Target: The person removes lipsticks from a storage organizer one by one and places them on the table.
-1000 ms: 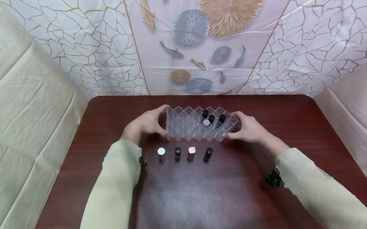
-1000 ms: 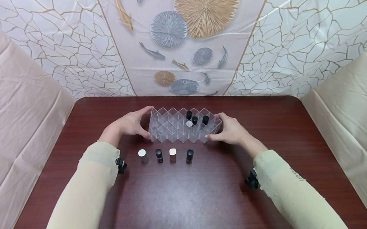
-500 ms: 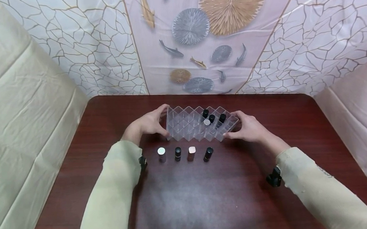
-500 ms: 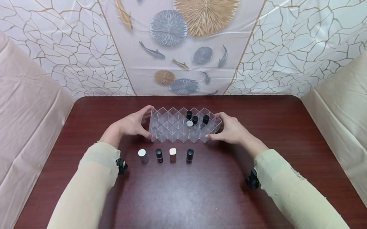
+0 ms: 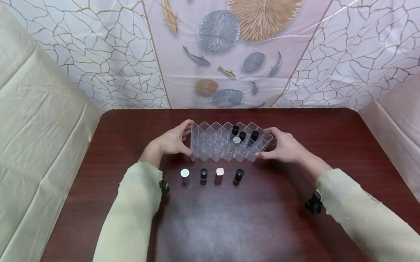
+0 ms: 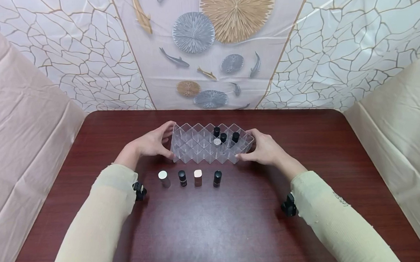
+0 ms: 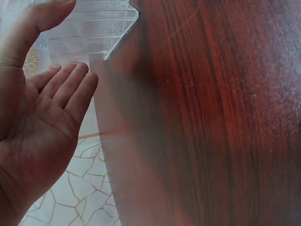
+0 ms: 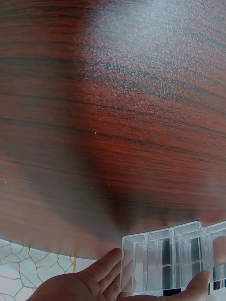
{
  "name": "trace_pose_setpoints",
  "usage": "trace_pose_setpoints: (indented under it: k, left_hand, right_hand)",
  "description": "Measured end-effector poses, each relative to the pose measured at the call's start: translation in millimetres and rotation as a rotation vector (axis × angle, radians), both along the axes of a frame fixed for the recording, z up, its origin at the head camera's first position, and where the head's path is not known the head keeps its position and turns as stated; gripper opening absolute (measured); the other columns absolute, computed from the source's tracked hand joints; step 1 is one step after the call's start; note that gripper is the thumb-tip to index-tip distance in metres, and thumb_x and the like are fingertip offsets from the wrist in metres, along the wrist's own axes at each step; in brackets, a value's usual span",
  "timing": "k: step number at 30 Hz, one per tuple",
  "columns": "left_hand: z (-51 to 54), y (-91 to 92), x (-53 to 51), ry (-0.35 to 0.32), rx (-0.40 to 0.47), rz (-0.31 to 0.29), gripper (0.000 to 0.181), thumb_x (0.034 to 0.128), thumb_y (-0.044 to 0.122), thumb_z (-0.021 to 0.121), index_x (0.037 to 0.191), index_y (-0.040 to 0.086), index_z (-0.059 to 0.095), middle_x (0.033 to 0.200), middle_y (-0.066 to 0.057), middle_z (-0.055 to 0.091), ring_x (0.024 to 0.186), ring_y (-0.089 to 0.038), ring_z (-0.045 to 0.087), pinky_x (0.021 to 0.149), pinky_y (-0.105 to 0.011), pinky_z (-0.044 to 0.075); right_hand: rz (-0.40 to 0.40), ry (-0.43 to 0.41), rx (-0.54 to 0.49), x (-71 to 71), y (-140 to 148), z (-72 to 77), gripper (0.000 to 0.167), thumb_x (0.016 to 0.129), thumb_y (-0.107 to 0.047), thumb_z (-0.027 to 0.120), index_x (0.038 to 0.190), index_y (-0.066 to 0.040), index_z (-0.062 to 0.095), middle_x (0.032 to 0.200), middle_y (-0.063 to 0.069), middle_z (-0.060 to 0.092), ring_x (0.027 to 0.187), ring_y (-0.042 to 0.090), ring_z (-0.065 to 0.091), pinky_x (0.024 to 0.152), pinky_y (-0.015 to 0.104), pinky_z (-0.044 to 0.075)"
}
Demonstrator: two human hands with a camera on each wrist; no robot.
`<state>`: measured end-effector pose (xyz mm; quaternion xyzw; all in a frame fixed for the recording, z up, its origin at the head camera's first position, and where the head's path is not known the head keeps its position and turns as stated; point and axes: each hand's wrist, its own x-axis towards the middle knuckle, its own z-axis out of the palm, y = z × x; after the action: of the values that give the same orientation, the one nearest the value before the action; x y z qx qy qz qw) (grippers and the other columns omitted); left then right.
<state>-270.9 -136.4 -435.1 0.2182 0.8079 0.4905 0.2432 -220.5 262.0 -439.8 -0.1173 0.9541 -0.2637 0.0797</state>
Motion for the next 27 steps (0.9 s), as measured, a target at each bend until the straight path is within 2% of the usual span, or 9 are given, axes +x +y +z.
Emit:
trace_pose_setpoints:
  k: [10,20,27]
  left_hand:
    - [-1.6,-0.6,-1.4,0.014,0.024,-0.005,0.102,0.0764,-0.016,0.081,0.159,-0.005,0.024,0.168,-0.026,0.03,0.161,-0.038,0.026,0.13,-0.048,0.027]
    - [-2.1,-1.3,-0.8,0.018,0.03,-0.004,0.102,0.0784,-0.016,0.081,0.16,-0.005,0.022,0.169,-0.026,0.028,0.161,-0.038,0.025,0.13,-0.048,0.025]
    - [-3.4,-1.4,0.4,-0.003,0.044,0.004,0.107,0.0803,-0.016,0.079,0.164,-0.003,0.014,0.171,-0.029,0.021,0.162,-0.04,0.021,0.131,-0.05,0.023]
  right_hand:
    - [0.005,-0.017,-0.013,1.8,-0.6,0.3,0.095,0.084,-0.045,0.091,0.153,0.003,0.046,0.134,0.026,0.067,0.124,0.042,0.065,0.105,0.058,0.053]
    - [0.045,-0.011,0.026,5.7,-2.5,11.2,0.105,0.085,-0.047,0.09,0.16,0.004,0.038,0.155,0.029,0.052,0.138,0.044,0.054,0.115,0.062,0.043]
    - [0.057,-0.006,0.037,5.4,-3.7,12.2,0.101,0.087,-0.044,0.089,0.16,0.004,0.038,0.152,0.03,0.054,0.134,0.044,0.057,0.112,0.062,0.046]
